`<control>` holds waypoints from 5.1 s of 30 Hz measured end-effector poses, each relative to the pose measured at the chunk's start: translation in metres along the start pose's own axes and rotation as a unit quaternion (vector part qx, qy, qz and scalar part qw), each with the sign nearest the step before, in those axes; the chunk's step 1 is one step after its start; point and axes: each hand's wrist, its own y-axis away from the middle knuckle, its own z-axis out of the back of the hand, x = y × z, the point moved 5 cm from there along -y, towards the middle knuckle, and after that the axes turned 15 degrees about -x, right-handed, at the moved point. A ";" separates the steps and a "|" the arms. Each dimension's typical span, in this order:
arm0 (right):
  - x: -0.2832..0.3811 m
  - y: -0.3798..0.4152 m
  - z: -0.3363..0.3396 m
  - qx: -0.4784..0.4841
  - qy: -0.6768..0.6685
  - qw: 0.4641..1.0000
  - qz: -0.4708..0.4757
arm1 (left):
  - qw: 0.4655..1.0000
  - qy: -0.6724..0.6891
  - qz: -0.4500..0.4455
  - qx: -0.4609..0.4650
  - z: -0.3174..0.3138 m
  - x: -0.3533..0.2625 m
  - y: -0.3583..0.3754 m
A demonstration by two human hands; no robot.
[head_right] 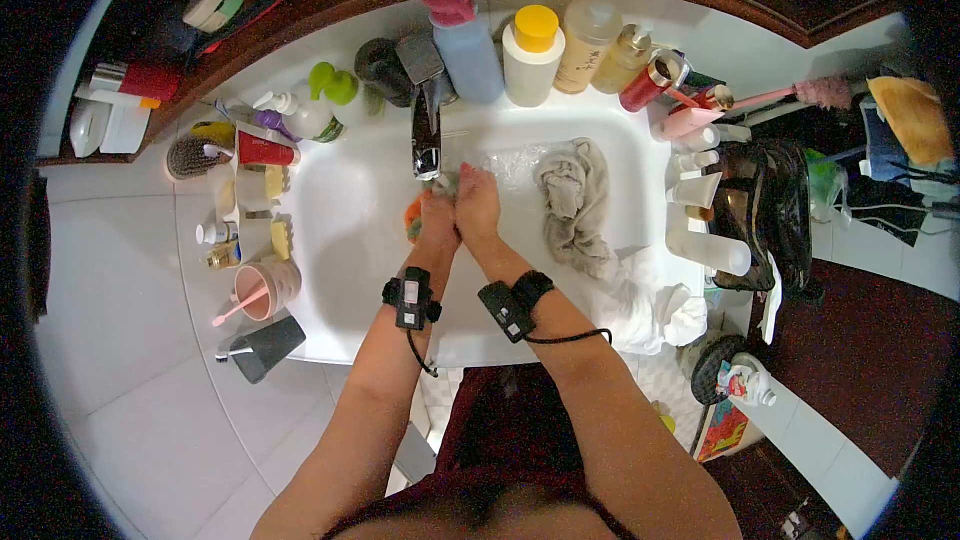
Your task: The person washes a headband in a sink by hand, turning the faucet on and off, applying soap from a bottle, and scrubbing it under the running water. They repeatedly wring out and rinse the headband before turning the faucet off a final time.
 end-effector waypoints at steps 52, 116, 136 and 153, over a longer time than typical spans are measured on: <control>0.070 0.036 0.029 0.159 0.152 0.964 0.147 | 0.981 -0.061 -0.160 0.088 0.012 -0.022 -0.010; 0.053 -0.008 0.006 0.259 -0.114 0.955 -0.083 | 0.958 -0.057 -0.125 0.252 0.013 -0.009 0.024; 0.193 0.005 0.084 0.028 0.112 0.903 0.415 | 0.943 0.175 0.128 0.251 0.017 -0.016 0.057; 0.047 0.072 0.038 0.414 -0.028 0.902 -0.118 | 0.938 -0.013 0.114 0.328 0.081 0.018 0.102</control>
